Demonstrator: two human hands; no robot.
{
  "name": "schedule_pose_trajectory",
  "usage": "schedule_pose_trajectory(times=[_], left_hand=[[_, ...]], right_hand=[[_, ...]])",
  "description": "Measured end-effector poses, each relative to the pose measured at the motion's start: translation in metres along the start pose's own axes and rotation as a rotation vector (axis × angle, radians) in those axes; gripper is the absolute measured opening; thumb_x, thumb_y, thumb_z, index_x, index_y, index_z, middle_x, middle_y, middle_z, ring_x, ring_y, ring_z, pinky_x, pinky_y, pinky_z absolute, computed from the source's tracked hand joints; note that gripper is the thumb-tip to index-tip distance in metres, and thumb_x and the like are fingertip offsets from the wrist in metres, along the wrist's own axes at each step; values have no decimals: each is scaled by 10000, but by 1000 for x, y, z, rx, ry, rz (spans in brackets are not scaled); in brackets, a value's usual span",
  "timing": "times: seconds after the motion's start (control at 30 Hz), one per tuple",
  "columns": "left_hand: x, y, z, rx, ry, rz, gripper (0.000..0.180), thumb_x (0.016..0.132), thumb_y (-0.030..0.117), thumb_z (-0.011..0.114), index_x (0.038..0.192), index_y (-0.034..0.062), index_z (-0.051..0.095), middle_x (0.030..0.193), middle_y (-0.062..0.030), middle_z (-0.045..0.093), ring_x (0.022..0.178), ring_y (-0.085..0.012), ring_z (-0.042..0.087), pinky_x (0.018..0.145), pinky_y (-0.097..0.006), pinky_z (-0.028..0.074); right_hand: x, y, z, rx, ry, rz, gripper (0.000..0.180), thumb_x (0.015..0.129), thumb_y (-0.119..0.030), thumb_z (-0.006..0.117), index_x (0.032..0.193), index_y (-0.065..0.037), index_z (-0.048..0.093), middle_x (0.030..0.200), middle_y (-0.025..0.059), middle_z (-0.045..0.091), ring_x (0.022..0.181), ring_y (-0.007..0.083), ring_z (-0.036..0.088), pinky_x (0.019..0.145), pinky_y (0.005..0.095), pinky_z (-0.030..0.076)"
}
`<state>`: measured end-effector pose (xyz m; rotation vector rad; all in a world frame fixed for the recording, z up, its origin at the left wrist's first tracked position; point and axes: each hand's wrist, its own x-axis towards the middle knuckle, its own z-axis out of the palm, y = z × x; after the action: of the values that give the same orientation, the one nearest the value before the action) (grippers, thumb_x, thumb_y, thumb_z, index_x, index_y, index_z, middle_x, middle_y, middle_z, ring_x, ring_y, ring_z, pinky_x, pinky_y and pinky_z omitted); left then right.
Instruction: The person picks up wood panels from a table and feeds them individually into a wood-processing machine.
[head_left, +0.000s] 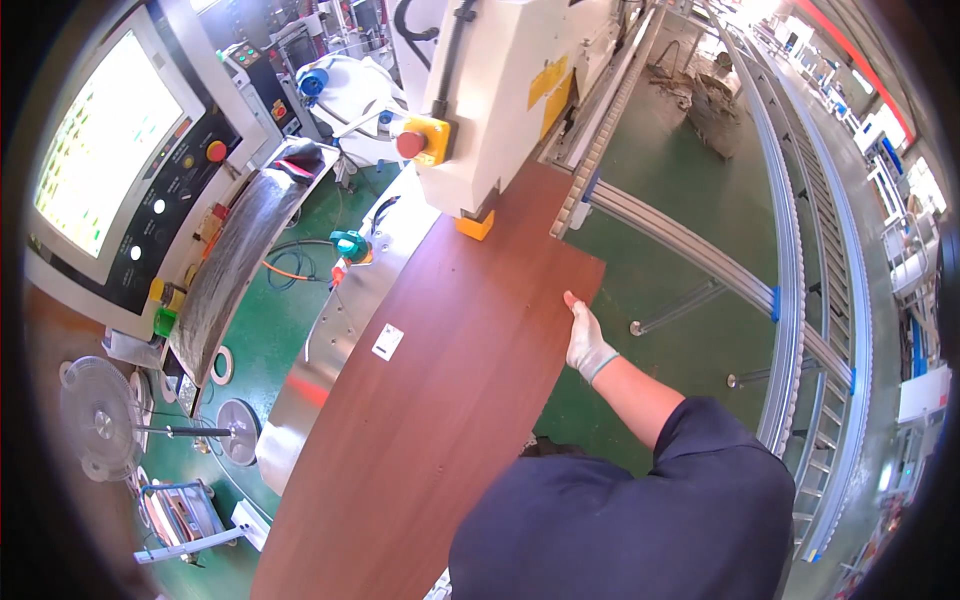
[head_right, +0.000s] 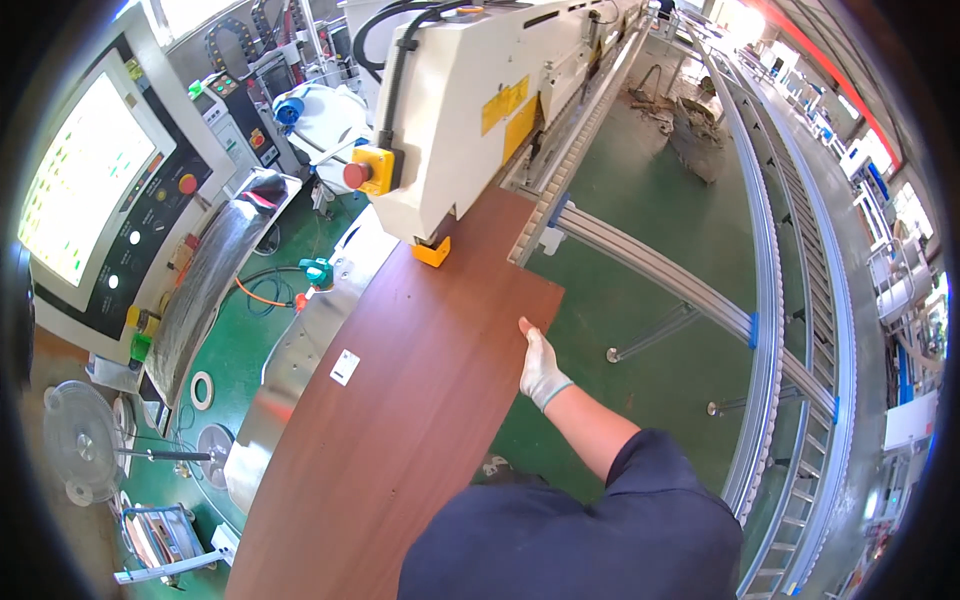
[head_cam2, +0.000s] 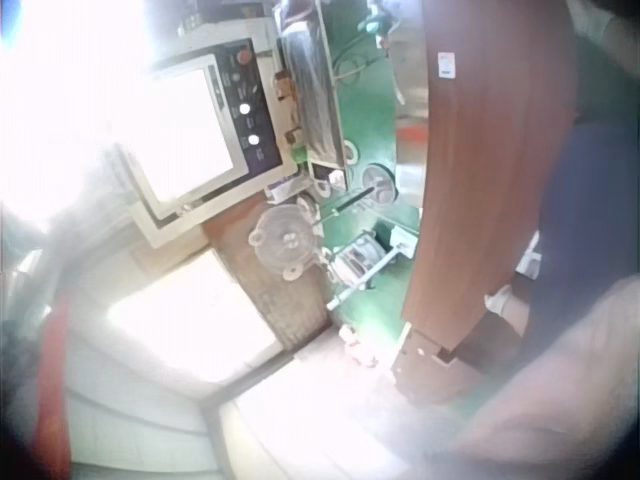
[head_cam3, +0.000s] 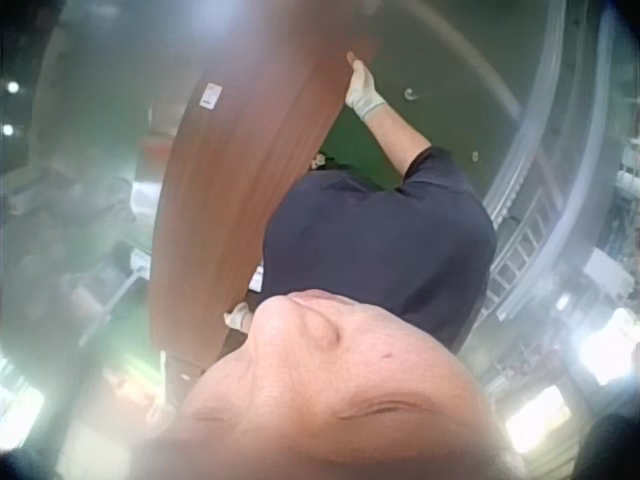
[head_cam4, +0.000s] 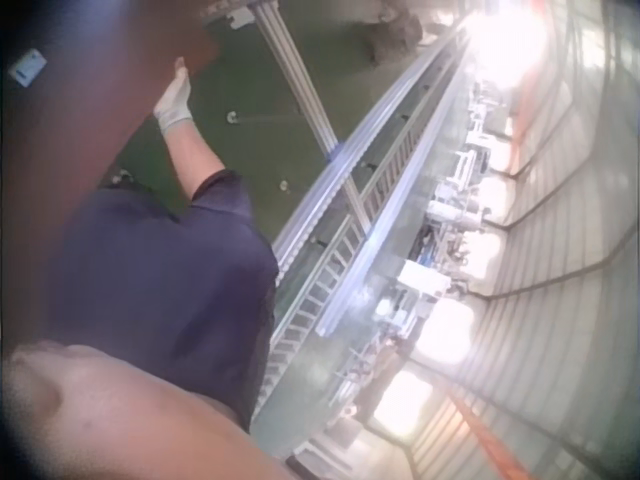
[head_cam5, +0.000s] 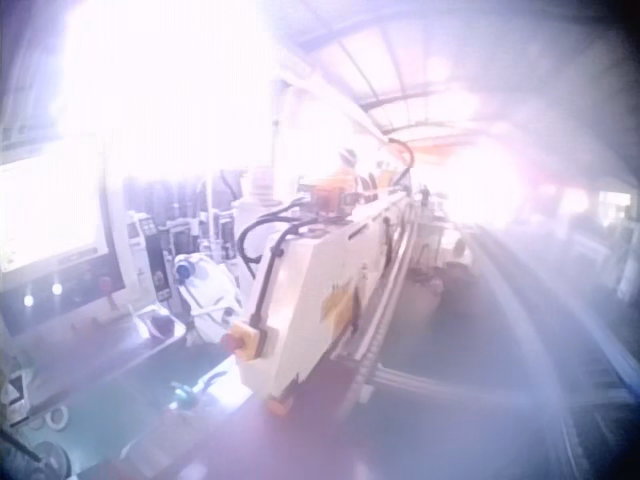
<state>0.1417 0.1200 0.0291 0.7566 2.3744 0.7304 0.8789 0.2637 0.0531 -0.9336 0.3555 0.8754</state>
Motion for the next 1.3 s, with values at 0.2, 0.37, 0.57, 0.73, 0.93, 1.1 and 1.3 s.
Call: schedule_pose_trajectory(times=[0.2, 0.37, 0.57, 0.73, 0.93, 1.1, 1.3], left_hand=[[-19, 2, 0, 28, 19, 108, 673, 660, -155, 765, 1318, -71, 648, 1211, -271, 694, 960, -335, 681, 817, -526, 570], [-33, 27, 21, 9, -215, 174, 675, 812, 51, 785, 1439, -58, 557, 1314, -249, 661, 1071, -339, 663, 936, -491, 542], [-28, 70, 67, -11, -303, 160, 657, 840, 97, 753, 1447, -45, 546, 1339, -237, 642, 1112, -338, 638, 966, -494, 520], [-21, 111, 120, -37, -418, 129, 643, 863, 135, 727, 1454, -35, 537, 1359, -228, 627, 1147, -338, 616, 990, -496, 501], [-15, 133, 148, -105, -485, 54, 629, 891, 180, 695, 1463, -22, 527, 1383, -217, 609, 1188, -337, 591, 1020, -498, 479], [-12, 145, 159, -147, -552, 27, 620, 914, 218, 668, 1470, -12, 518, 1403, -207, 594, 1223, -336, 570, 1045, -500, 461], [-7, 142, 151, -228, -576, -35, 611, 942, 264, 637, 1478, 0, 507, 1428, -196, 576, 1264, -336, 544, 1074, -502, 439]], right_hand=[[59, -43, -3, -19, -18, -123, 398, 1118, -348, 409, 1480, -213, 503, 1589, 108, 441, 1422, 336, 478, 1120, 600, 453], [91, -48, -15, -14, 13, -303, 430, 1103, -263, 444, 1508, -132, 500, 1591, 76, 459, 1449, 271, 455, 1201, 506, 396], [90, -37, -17, -193, 106, -506, 492, 1107, -228, 443, 1518, 43, 459, 1561, 85, 510, 1459, 190, 447, 1232, 356, 332], [109, -36, -40, -173, 93, -531, 427, 1126, -345, 436, 1304, 6, 601, 1294, 30, 591, 1205, 137, 532, 1106, 310, 401], [85, -9, -17, -70, -6, -517, 396, 1124, -373, 461, 1211, -15, 609, 1139, -33, 546, 1075, 89, 497, 1068, 267, 367], [89, 1, -51, -120, 29, -429, 459, 1142, -295, 409, 1439, 42, 500, 1520, 85, 527, 1407, 165, 471, 1206, 326, 314], [83, 24, -50, -90, 14, -489, 345, 1127, -235, 349, 1343, -61, 555, 1358, 83, 619, 1232, 208, 608, 1057, 370, 514]])
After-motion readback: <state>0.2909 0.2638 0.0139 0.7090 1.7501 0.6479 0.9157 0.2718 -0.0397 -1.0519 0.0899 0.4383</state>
